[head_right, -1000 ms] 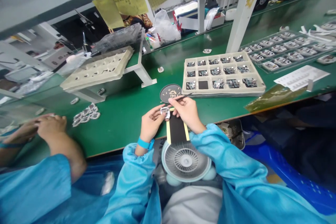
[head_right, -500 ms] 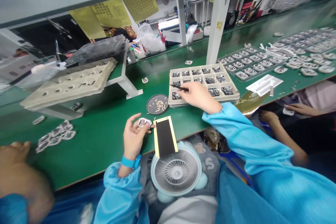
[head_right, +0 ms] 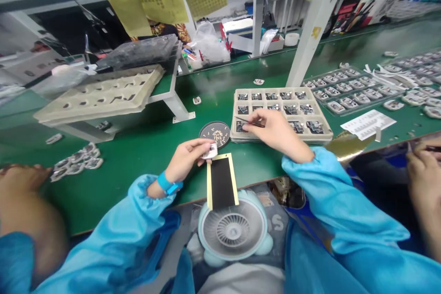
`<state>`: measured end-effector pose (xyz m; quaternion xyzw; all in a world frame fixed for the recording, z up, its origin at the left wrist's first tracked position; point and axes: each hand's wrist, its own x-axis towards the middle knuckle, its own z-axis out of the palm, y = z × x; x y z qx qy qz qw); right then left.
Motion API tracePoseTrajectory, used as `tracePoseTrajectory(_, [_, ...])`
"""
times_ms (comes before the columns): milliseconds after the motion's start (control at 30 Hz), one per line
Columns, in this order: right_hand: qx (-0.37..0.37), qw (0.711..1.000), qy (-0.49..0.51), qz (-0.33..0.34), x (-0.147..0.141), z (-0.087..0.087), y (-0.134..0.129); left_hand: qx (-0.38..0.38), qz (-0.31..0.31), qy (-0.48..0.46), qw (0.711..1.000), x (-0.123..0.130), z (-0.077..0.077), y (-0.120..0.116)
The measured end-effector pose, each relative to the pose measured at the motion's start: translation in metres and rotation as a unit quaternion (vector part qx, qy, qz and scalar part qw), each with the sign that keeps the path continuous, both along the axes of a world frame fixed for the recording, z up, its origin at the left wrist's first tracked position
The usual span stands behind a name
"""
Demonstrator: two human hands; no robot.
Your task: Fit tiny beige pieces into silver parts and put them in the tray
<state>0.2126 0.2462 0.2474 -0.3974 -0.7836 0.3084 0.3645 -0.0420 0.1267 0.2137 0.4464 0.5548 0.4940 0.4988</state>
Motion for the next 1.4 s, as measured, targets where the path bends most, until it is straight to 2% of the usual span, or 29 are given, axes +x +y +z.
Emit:
tracePoseTrajectory(133, [-0.13,0.984,0.124,-0.004,-0.006,-0.018,-0.039,0.011,-0.015,-0.061,0.998,0.007,-0.003,0.017])
tracePoseTrajectory(233, [-0.219,0.963,0.152,0.03,-0.014,-0.032,-0.063,0.018,-0.032,-0.083,0.996,0.009,-0.011,0.011])
tracePoseTrajectory(333, [-0.257,0.954,0.146,0.049,-0.024,-0.039,-0.074,0.026,-0.041,-0.065,0.997,0.008,-0.014,0.002])
tracePoseTrajectory(500, [-0.279,0.947,0.149,0.064,-0.041,-0.043,-0.078,0.042,-0.032,-0.023,0.998,0.007,-0.008,-0.004])
tracePoseTrajectory(733, [-0.275,0.951,0.136,0.04,-0.046,-0.052,-0.076,0.067,-0.037,0.001,0.997,0.013,-0.002,-0.007])
tracePoseTrajectory(967, [-0.278,0.95,0.139,0.025,-0.041,-0.056,-0.072,0.086,-0.076,-0.017,0.993,0.013,-0.012,-0.007])
tracePoseTrajectory(1100, [-0.288,0.946,0.148,0.031,-0.042,-0.057,-0.071,0.087,-0.078,0.04,0.992,0.014,-0.018,-0.006])
tracePoseTrajectory(1267, [-0.302,0.938,0.169,0.002,-0.047,-0.056,-0.072,0.111,-0.044,0.151,0.981,0.017,-0.016,-0.007])
tracePoseTrajectory(1400, [-0.306,0.936,0.171,0.0,-0.048,-0.055,-0.073,0.139,-0.039,0.186,0.972,0.016,-0.017,-0.008])
